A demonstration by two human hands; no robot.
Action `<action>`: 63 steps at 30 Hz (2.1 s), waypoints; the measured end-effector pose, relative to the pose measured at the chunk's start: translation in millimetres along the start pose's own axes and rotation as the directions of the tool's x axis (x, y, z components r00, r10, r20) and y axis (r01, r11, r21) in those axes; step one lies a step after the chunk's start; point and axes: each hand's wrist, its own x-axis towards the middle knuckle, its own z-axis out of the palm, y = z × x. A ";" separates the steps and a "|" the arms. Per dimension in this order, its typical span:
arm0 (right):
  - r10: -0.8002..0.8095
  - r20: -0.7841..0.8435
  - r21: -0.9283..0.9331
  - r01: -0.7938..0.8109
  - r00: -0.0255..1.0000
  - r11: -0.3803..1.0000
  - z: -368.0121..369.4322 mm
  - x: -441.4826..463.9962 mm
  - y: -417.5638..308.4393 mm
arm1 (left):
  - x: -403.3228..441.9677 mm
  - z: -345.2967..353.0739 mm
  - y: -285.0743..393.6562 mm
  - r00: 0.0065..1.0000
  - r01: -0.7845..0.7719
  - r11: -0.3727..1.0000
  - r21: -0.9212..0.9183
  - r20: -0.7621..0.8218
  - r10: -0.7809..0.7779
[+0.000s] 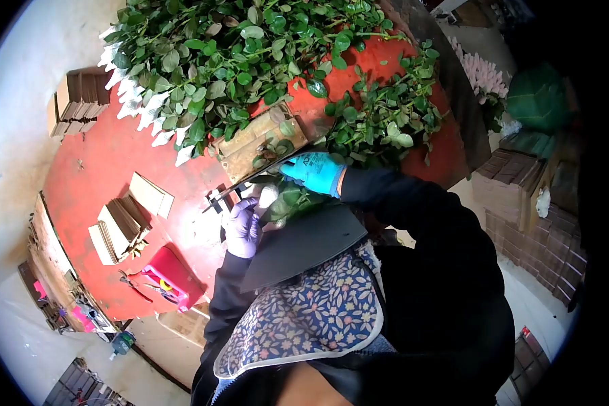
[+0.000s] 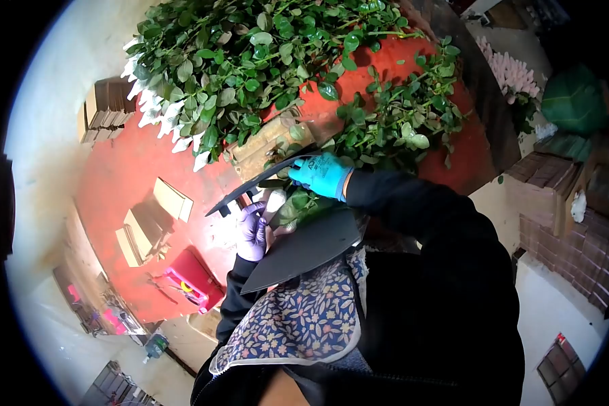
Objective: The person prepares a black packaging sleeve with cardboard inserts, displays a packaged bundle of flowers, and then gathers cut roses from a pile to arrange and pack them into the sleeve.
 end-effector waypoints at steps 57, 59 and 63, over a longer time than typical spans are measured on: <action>-0.007 -0.117 0.198 0.030 0.993 0.980 3.2 -1.4 8.6 | -41.7 -7.4 -52.1 0.692 0.634 0.693 -0.343 -0.149 -0.706; -0.007 -0.119 0.183 0.029 0.993 0.983 4.4 -2.5 9.8 | -53.3 -52.2 -64.1 0.706 0.598 0.641 -0.481 -0.061 -0.705; -0.010 -0.137 0.144 0.030 0.990 0.989 8.1 -1.3 11.2 | -33.2 -59.5 -44.4 0.965 0.260 0.966 -0.007 -0.030 -0.260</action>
